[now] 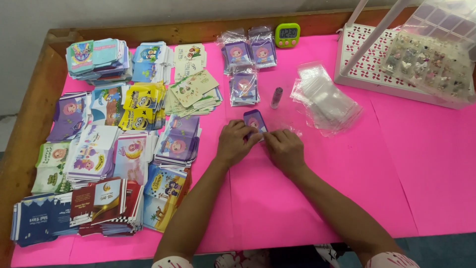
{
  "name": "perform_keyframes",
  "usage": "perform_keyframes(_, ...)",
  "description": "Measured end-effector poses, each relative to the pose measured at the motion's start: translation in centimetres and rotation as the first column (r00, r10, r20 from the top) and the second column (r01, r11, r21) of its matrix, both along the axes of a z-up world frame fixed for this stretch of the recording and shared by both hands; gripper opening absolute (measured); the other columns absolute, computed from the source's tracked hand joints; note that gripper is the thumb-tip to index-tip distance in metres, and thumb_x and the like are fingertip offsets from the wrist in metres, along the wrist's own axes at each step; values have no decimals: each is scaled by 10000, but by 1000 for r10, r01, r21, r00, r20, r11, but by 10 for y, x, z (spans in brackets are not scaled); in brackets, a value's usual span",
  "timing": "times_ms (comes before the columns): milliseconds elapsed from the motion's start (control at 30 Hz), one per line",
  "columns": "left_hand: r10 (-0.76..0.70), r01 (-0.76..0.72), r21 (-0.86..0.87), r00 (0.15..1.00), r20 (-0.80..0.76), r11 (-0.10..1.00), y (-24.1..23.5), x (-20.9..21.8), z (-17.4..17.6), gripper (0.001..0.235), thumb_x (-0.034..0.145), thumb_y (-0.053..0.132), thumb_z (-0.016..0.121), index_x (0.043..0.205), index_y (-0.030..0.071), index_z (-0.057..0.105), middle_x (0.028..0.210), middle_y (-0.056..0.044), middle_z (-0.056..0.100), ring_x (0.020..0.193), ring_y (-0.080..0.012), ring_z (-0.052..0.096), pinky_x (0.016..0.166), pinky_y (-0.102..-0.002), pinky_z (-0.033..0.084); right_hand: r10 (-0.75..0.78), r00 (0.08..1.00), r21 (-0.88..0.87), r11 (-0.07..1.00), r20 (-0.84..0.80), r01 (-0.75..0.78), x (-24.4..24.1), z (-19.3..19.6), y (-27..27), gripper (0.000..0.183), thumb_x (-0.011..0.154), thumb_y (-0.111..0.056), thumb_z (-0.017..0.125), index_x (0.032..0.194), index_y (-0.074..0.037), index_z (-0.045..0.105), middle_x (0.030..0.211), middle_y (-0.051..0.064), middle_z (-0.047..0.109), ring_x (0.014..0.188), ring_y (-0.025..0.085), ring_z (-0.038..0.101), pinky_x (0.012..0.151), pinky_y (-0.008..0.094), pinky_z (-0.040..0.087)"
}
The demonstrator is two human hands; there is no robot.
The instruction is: Packing individual cards into plastic sleeves and bags, including preparing paper inserts with glue.
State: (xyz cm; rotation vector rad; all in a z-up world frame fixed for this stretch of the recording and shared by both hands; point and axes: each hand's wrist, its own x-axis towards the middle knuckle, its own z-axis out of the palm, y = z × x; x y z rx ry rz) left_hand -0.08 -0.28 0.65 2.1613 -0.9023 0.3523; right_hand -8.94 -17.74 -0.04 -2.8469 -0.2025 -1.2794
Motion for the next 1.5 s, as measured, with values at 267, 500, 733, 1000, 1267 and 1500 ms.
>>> perform_keyframes(267,-30,33,9,975,-221,999,4,11,-17,156,938,360,678,902,231,758,761,11,675,1096,-236,672,907,-432,505,107,993,256,962,-46,-92,-2,12,-3,347,989,-433,674,1151,-134,744,998,89,696,923,275,674,779,409,543)
perform_keyframes(500,-48,33,-58,962,-270,998,4,13,-23,188,912,372,718,870,191,746,753,-13,671,1019,-243,686,883,-428,508,145,964,603,798,-222,19,3,1,-30,327,1059,-340,619,1197,-67,732,975,116,730,993,327,674,897,462,527)
perform_keyframes(733,44,-180,-270,895,-444,946,3,16,-25,223,951,345,721,857,145,752,747,-66,645,741,-212,673,698,-366,544,311,931,919,389,-192,60,4,1,-36,391,937,-123,707,1324,-115,656,897,109,747,762,224,707,701,368,573)
perform_keyframes(1000,82,-281,-369,878,-472,886,4,18,-30,224,961,269,723,845,79,753,730,-98,615,643,-184,619,612,-344,513,522,849,995,-89,83,-42,6,6,-37,672,859,89,696,1467,-79,463,1099,197,716,974,279,743,842,365,620)
perform_keyframes(1267,-14,-191,-444,908,-418,875,8,2,14,250,1040,290,593,986,137,784,813,-121,643,811,-255,677,777,-382,529,478,874,996,63,-86,64,8,0,-38,198,999,-54,640,1136,-66,782,759,69,698,661,96,606,568,276,556)
perform_keyframes(1500,-142,-19,-392,915,-378,920,8,7,3,317,1060,362,533,1070,197,803,920,-59,737,989,-241,695,936,-370,518,542,827,988,109,-148,106,2,12,-34,154,941,-80,699,1057,-9,770,561,82,619,475,121,570,439,249,462)
